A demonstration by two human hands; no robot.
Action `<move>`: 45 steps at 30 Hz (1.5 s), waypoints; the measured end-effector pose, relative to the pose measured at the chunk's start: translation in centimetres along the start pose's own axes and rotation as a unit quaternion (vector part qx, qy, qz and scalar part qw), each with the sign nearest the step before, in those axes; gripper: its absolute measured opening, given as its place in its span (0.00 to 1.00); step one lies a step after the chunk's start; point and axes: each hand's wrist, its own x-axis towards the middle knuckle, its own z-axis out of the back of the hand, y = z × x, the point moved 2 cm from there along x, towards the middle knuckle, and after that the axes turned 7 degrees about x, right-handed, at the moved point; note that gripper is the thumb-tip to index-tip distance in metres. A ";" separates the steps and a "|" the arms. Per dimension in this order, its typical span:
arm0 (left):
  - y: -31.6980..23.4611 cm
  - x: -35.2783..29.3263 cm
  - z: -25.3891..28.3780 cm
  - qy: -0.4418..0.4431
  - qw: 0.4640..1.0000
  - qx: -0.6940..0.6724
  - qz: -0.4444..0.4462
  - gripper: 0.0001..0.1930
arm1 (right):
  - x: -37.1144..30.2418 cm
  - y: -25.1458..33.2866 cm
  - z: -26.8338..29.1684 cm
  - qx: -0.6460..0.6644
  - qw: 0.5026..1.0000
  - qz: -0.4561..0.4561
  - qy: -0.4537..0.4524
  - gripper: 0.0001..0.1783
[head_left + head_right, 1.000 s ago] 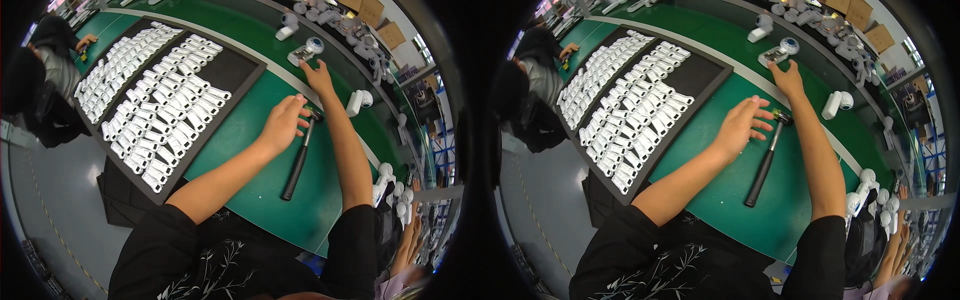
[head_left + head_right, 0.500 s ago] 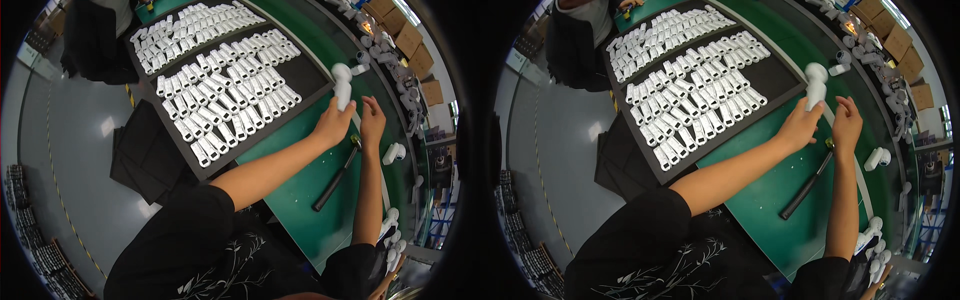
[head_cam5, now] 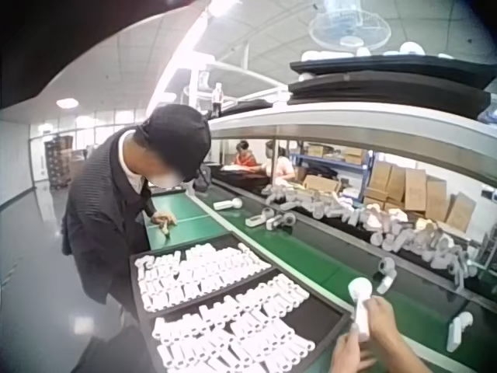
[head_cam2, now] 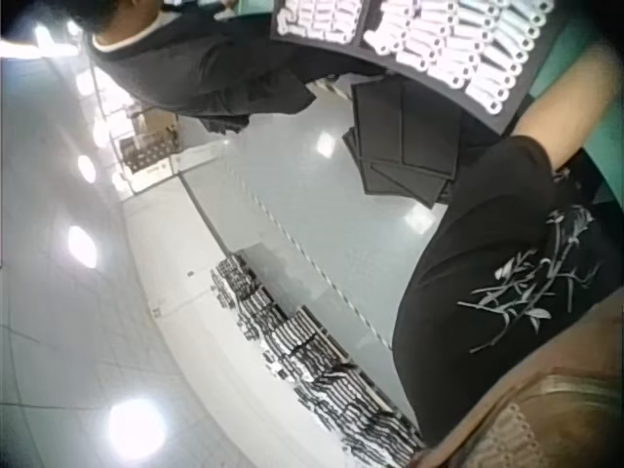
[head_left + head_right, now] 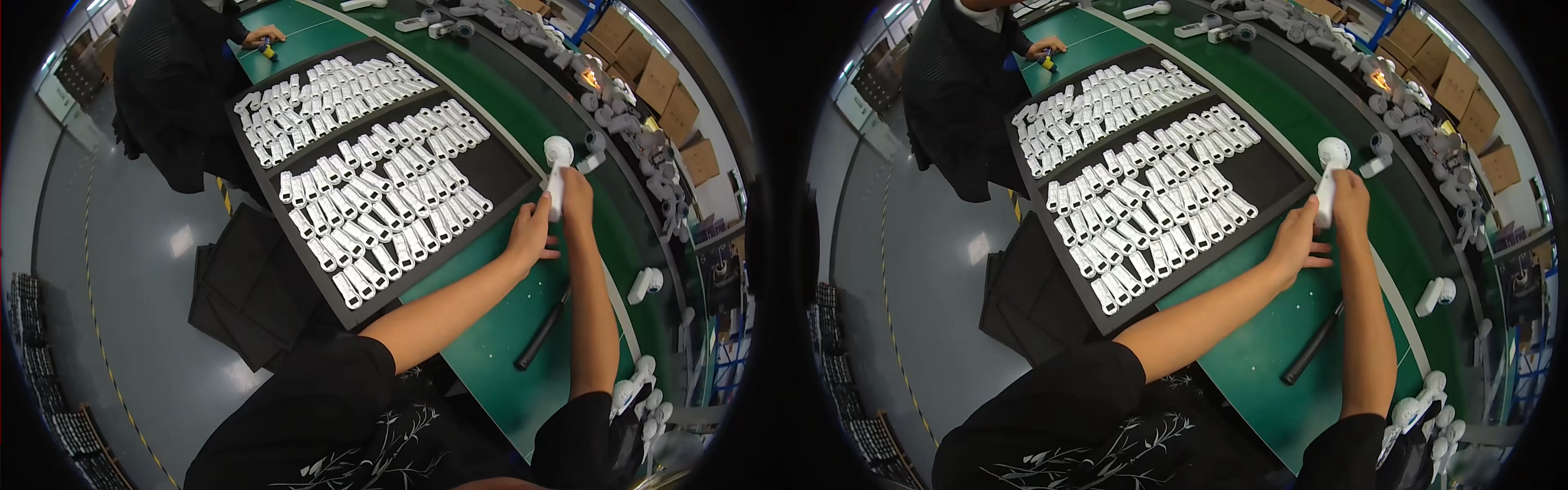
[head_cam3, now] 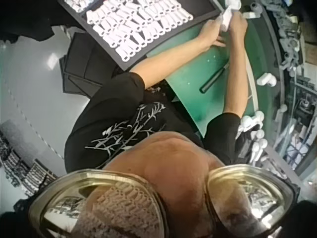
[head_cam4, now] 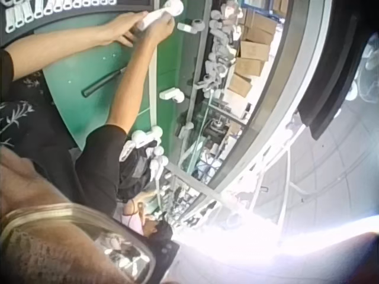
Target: Manually assemble plastic electronic components using a hammer for fitting on an assembly line.
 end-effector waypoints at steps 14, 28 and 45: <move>-2.8 -3.7 -1.2 0.121 0.871 0.107 -0.464 0.27 | -4.9 3.0 -6.3 -0.215 0.913 0.273 0.214 0.17; -3.7 -4.8 -0.6 -0.126 0.783 0.264 -0.549 0.32 | -4.3 1.1 -4.7 -0.142 0.932 0.302 0.138 0.14; -1.5 -3.1 -2.3 0.179 0.870 0.228 -0.398 0.42 | -13.7 8.1 9.9 0.354 0.922 -0.114 0.105 0.19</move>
